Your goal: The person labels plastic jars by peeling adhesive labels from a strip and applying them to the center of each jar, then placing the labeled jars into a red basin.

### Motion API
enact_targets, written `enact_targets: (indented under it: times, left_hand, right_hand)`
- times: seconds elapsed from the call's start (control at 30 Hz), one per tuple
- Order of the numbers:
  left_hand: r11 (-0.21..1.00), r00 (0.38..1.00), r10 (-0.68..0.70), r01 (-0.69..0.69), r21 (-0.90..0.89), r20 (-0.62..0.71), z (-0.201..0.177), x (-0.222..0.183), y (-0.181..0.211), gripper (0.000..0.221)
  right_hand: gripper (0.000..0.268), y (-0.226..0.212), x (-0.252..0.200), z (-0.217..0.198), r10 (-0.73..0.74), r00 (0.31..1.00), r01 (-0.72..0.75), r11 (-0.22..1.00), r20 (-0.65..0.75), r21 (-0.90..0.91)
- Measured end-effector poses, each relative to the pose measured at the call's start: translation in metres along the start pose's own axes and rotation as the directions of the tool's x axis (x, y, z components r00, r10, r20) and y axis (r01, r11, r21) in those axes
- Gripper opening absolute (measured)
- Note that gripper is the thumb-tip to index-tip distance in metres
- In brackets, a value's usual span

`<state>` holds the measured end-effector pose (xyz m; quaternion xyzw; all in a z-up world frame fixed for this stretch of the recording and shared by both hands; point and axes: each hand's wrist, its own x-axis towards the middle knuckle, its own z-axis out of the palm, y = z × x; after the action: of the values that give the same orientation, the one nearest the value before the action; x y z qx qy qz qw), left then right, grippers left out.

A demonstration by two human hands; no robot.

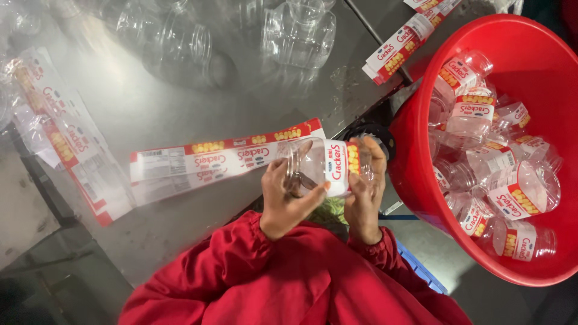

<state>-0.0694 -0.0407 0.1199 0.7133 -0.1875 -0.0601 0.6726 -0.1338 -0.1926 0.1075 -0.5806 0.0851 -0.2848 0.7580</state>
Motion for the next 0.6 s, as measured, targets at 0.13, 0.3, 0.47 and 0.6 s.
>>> enact_targets:
  times: [0.13, 0.3, 0.47, 0.6]
  left_hand:
    - [0.908, 0.978, -0.164, 0.200, -0.369, 0.127, 0.003, 0.000, -0.003, 0.066]
    - [0.850, 0.897, 0.414, -0.442, 0.287, 0.156, -0.002, 0.020, -0.040, 0.072]
    - [0.588, 0.873, 0.328, -0.488, 0.645, 0.361, -0.025, 0.035, -0.110, 0.061]
    - [0.411, 0.784, 0.361, -0.620, 0.669, 0.505, -0.030, 0.026, -0.145, 0.041]
  right_hand:
    - [0.062, 0.003, 0.000, -0.015, -0.141, 0.990, 0.144, 0.971, 0.027, -0.190]
    - [0.044, -0.031, 0.027, -0.071, -0.724, 0.654, 0.622, 0.352, 0.218, -0.699]
    - [0.024, -0.070, 0.039, -0.106, -0.882, 0.350, 0.386, -0.170, 0.314, -0.907]
    - [0.006, -0.019, 0.020, -0.070, -0.660, 0.683, 0.512, 0.126, 0.313, -0.850]
